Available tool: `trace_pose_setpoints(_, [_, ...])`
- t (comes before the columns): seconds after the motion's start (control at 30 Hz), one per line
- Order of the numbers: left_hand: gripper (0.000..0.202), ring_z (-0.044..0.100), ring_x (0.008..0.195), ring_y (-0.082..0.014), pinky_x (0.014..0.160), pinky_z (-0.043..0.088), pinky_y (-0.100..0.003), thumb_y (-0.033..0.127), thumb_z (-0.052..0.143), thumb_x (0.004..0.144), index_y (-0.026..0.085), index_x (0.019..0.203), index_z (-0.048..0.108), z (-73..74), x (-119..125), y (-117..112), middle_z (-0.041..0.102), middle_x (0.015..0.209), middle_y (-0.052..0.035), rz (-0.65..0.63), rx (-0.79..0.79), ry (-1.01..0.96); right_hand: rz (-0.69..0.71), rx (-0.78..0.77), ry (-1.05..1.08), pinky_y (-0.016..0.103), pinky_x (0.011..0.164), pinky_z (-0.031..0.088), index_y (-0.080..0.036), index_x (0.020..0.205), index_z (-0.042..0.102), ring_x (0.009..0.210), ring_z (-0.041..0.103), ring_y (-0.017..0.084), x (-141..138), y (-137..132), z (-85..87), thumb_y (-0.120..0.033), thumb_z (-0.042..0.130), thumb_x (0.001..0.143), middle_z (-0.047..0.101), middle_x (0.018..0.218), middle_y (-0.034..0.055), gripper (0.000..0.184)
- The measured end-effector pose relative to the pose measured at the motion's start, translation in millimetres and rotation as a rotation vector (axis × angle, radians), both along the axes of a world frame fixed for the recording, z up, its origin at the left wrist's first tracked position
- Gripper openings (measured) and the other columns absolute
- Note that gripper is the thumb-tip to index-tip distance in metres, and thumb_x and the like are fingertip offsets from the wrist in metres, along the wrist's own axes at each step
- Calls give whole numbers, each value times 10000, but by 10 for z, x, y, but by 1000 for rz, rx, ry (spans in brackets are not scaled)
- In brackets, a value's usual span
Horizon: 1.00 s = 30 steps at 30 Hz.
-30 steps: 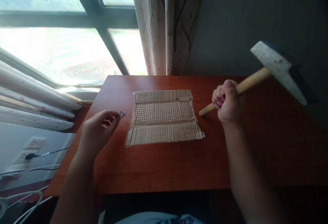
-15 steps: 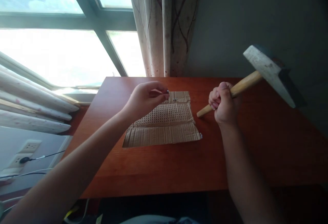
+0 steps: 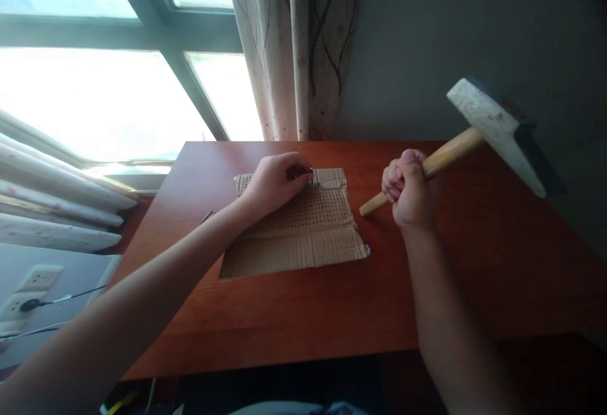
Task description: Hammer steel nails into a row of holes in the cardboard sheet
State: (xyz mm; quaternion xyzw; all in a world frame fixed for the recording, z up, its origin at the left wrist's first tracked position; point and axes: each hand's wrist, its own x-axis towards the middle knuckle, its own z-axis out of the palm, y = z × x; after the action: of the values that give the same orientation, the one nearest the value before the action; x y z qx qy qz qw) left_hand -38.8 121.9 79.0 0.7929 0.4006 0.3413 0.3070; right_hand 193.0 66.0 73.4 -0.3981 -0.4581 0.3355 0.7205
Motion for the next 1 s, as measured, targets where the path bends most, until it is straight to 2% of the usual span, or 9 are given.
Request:
trace_pose_setpoints(0.33, [100,649,720,-150,655,512,-265,252,654,807,160,836,680,2,3,-2,724,800,-38,9,0,3,0,5,-32,221,335,181,-229,582,322,365,258,62,4,3,-2,-543,664,876,272,464,-87,550])
trace_pose_setpoints(0.53, [107,639,709,-149,646,503,-264,260,658,810,157,829,679,-2,-12,-2,720,796,-42,11,0,9,6,15,-6,220,338,179,-227,586,335,369,270,61,6,1,-5,-499,674,883,286,467,-86,526])
trace_pose_setpoints(0.77, [113,631,700,-146,635,496,-261,270,655,811,160,822,679,-14,-9,1,716,788,-38,17,17,17,-8,4,-28,227,330,177,-234,585,318,362,252,62,7,5,-3,-599,657,860,265,461,-88,569])
trace_pose_setpoints(1.0, [102,633,706,-149,643,495,-267,257,655,811,161,828,682,9,-2,-15,718,796,-38,31,25,36,-8,7,-36,226,331,178,-231,583,315,362,259,60,4,1,4,-583,660,866,270,462,-86,568])
